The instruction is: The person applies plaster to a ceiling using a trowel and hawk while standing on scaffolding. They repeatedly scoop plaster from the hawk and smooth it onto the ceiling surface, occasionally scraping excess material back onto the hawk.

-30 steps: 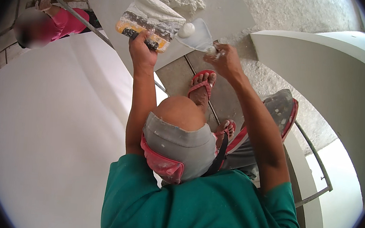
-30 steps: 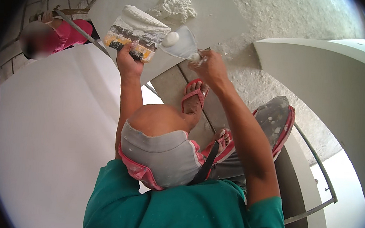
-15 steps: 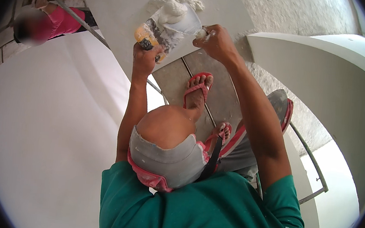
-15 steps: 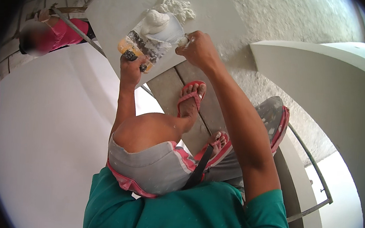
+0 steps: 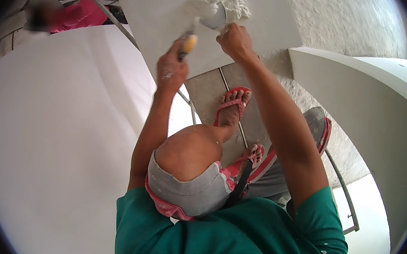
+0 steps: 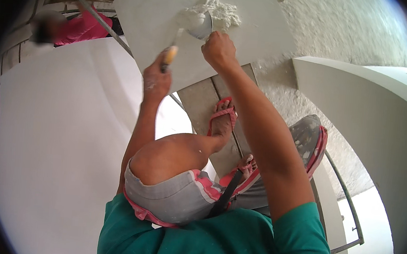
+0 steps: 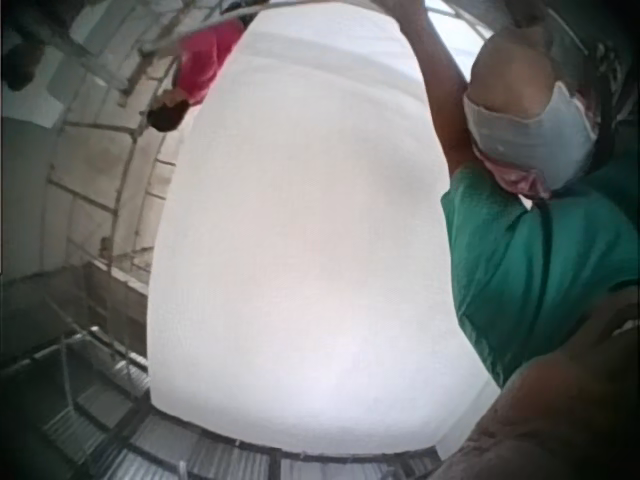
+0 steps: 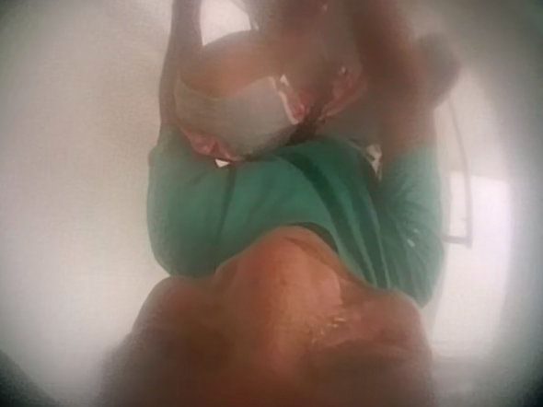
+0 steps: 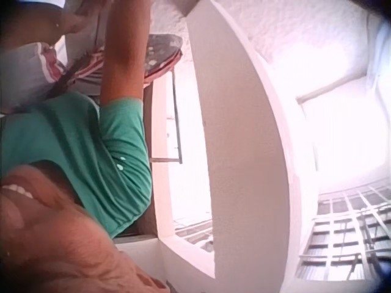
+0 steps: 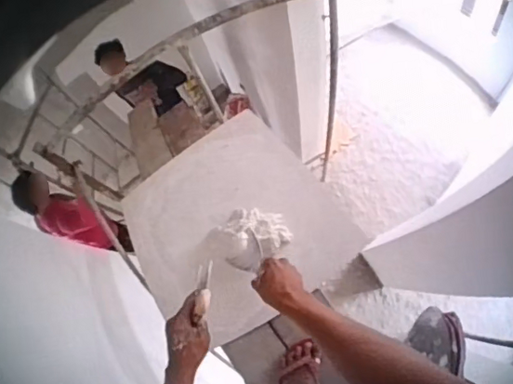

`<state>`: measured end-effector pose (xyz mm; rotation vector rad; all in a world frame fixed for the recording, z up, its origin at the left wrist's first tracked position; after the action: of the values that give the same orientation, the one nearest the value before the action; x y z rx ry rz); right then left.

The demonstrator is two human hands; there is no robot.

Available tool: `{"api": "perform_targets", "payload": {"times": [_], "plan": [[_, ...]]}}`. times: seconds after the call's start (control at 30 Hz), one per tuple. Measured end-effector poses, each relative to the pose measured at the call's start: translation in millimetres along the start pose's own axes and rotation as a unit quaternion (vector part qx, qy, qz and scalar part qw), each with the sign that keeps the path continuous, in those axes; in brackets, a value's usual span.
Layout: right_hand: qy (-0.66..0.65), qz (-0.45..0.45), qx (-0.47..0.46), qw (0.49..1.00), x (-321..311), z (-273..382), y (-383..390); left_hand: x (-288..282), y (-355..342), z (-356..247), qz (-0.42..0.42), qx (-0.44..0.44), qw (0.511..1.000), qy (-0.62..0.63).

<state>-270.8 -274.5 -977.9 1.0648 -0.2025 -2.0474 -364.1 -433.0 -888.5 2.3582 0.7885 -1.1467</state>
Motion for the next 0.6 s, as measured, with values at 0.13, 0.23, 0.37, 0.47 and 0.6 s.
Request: {"api": "perform_targets", "payload": {"times": [0.13,0.23,0.37,0.47,0.6], "plan": [[0.0,-0.016,-0.026,1.0,3.0,3.6,6.7,43.7,-10.4,-9.2,0.038,0.026,0.997,-0.068],[-0.001,-0.055,-0.037,0.998,-6.2,0.0,13.6,48.3,-32.2,-5.8,0.03,0.022,0.998,-0.058],[-0.019,-0.017,-0.039,0.999,-12.5,-6.4,24.9,60.5,-58.8,9.9,0.018,0.007,0.997,-0.075],[-0.028,-0.02,-0.073,0.997,-18.0,-3.2,50.4,48.3,-71.1,15.8,0.032,0.006,0.996,-0.081],[0.013,-0.15,-0.112,0.982,-55.8,-73.5,76.9,-4.6,-77.2,-9.8,-0.011,0.083,0.996,0.009]]}}
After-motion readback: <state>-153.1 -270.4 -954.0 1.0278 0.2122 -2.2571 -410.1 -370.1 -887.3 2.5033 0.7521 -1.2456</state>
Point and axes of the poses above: each hand's wrist, its own y-axis away from the middle knuckle, its own x-axis out of the palm, z = x × y, the point moved 6 cm from there along -y, towards the middle knuckle
